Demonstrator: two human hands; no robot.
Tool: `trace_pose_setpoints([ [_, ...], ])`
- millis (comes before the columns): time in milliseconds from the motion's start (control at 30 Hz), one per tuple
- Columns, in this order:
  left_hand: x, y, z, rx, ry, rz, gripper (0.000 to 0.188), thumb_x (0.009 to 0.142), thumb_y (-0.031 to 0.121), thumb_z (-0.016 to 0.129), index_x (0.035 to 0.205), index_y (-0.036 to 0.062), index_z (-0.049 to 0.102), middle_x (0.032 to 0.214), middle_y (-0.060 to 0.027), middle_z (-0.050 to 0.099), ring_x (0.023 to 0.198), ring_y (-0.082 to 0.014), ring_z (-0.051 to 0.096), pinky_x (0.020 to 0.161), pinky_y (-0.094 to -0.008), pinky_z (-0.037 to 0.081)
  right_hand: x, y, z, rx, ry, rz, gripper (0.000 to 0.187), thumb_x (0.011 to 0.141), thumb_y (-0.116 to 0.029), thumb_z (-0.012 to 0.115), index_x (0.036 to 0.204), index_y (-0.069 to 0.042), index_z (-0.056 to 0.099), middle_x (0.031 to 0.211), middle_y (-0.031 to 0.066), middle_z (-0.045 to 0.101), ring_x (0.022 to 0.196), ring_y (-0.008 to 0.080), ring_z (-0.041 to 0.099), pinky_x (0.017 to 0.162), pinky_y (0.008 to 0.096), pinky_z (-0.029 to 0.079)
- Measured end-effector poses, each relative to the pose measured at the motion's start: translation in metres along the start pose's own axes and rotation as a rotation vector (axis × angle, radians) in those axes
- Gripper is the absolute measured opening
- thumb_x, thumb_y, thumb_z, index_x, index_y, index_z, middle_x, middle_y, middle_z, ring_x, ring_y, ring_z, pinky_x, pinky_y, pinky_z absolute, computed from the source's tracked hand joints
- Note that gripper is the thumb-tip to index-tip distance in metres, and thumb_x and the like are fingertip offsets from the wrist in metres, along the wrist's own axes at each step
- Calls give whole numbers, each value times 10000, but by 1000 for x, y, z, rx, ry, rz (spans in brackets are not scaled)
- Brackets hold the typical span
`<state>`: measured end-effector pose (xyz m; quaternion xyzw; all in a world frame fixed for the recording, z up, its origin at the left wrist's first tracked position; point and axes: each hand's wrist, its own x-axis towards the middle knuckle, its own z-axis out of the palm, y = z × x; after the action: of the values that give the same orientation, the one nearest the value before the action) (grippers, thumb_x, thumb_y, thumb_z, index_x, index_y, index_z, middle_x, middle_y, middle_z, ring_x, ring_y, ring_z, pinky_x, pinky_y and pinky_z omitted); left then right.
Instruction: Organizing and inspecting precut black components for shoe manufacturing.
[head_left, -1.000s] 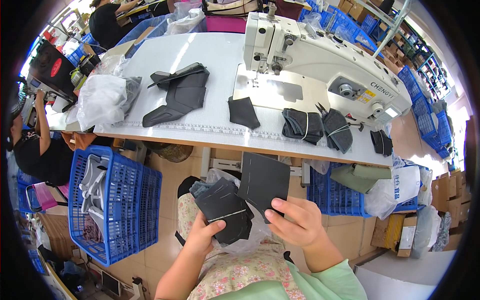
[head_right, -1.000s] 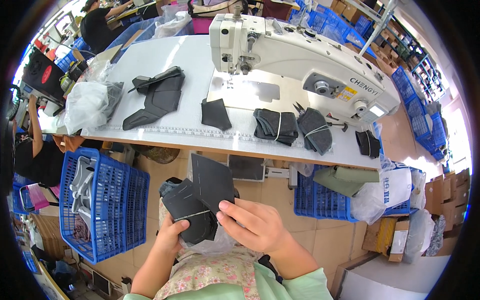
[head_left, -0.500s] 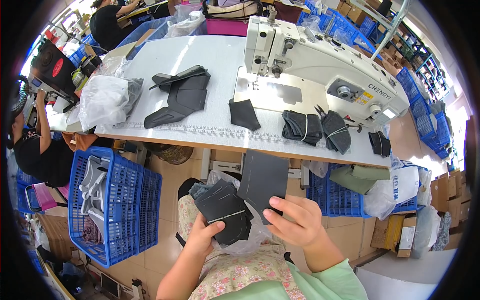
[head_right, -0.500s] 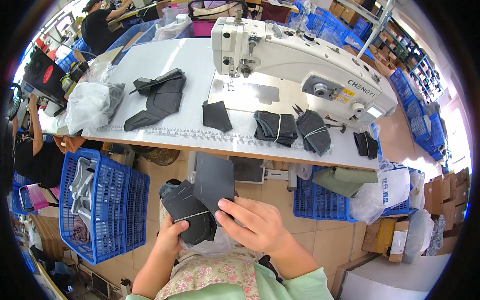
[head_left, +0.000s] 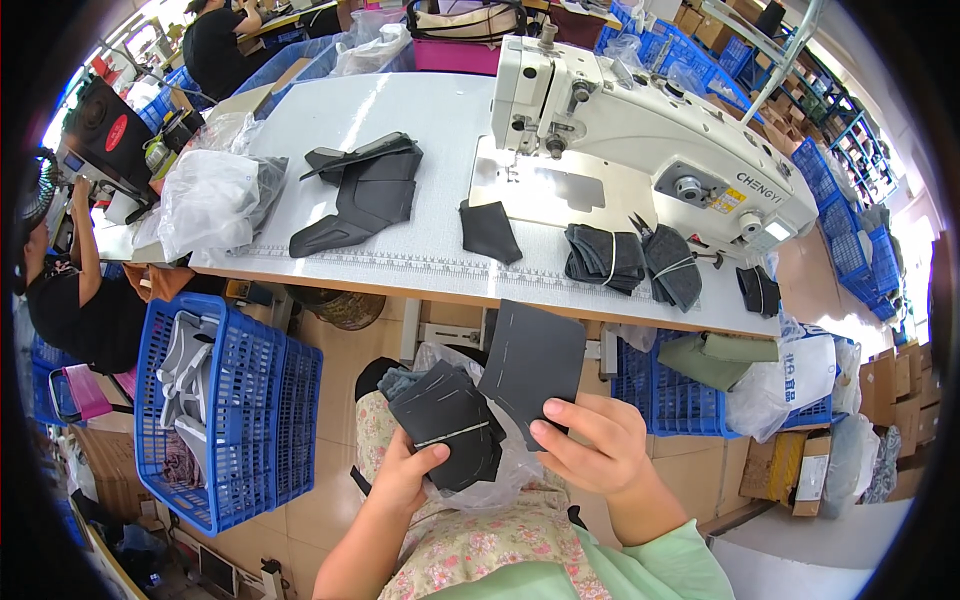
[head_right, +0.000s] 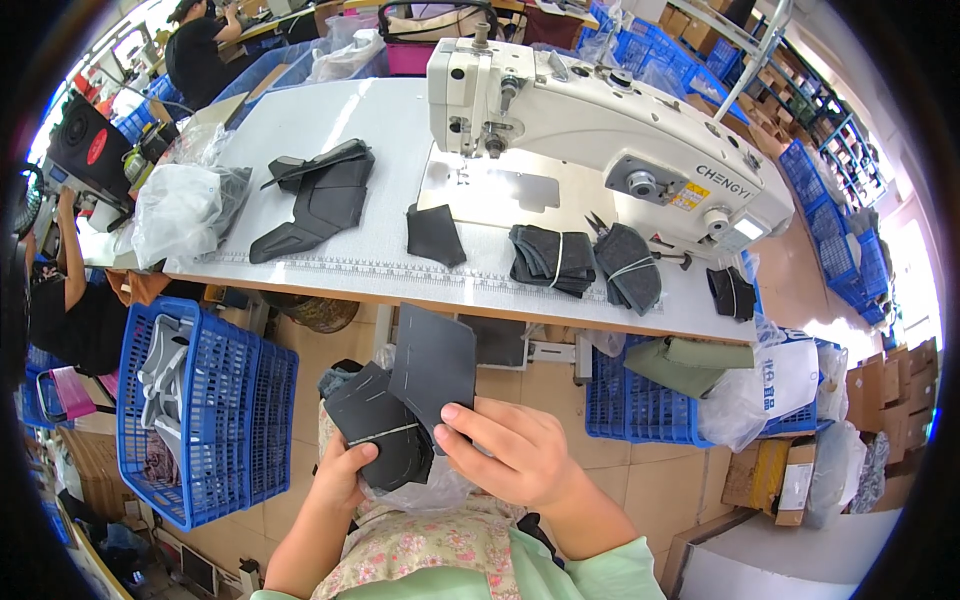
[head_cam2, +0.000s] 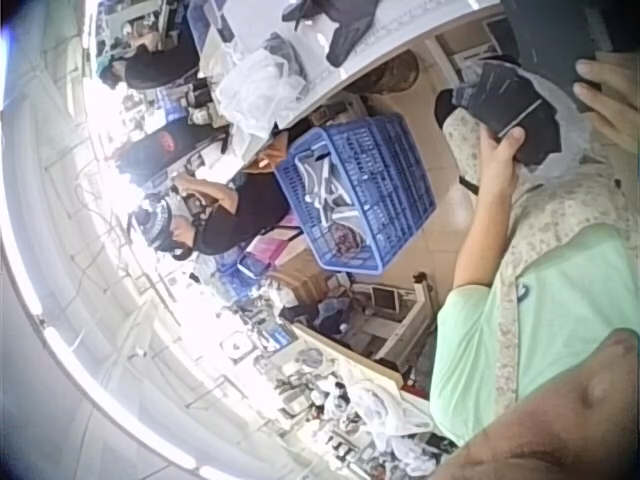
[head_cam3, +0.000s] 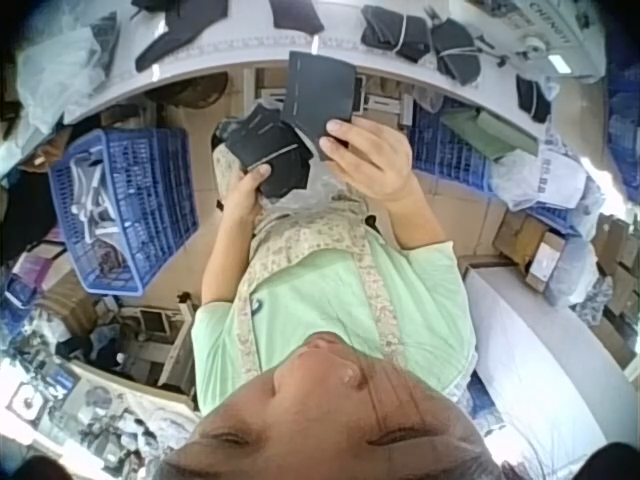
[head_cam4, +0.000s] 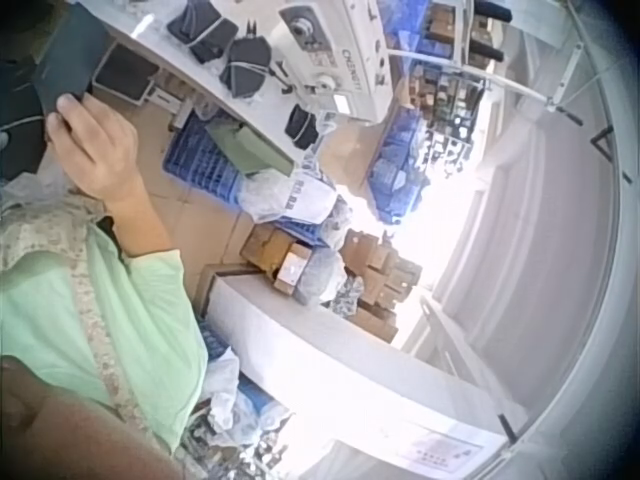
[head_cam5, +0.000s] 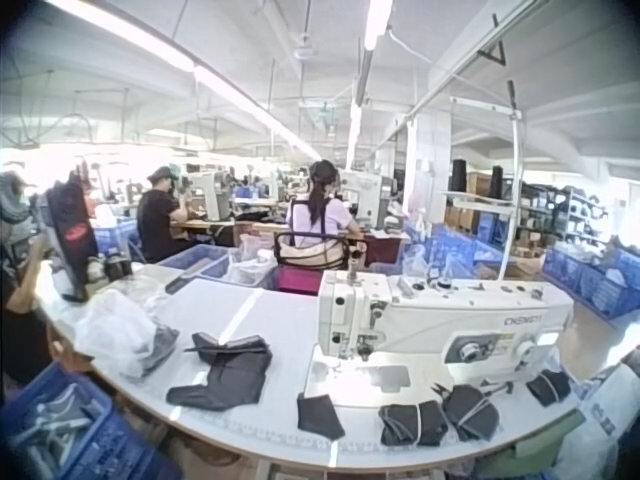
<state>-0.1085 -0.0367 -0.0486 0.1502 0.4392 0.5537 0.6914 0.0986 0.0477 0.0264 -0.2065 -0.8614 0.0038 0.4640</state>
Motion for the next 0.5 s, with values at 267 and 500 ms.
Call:
trace_pose_setpoints([
  [267,0,-1,0,-21,-14,7,695,691,161,715,1270,-33,384,1148,-147,557,1035,-247,579,882,-349,484,1,-2,-1,6,-2,7,244,617,-18,730,849,-60,667,987,78,623,715,185,624,507,249,501],
  [500,1,-3,-3,-41,-27,15,690,696,157,713,1270,-33,380,1144,-149,557,1026,-250,584,865,-347,495,-1,-2,-2,28,38,-17,242,615,-11,740,840,-61,666,989,85,626,694,181,618,478,244,483],
])
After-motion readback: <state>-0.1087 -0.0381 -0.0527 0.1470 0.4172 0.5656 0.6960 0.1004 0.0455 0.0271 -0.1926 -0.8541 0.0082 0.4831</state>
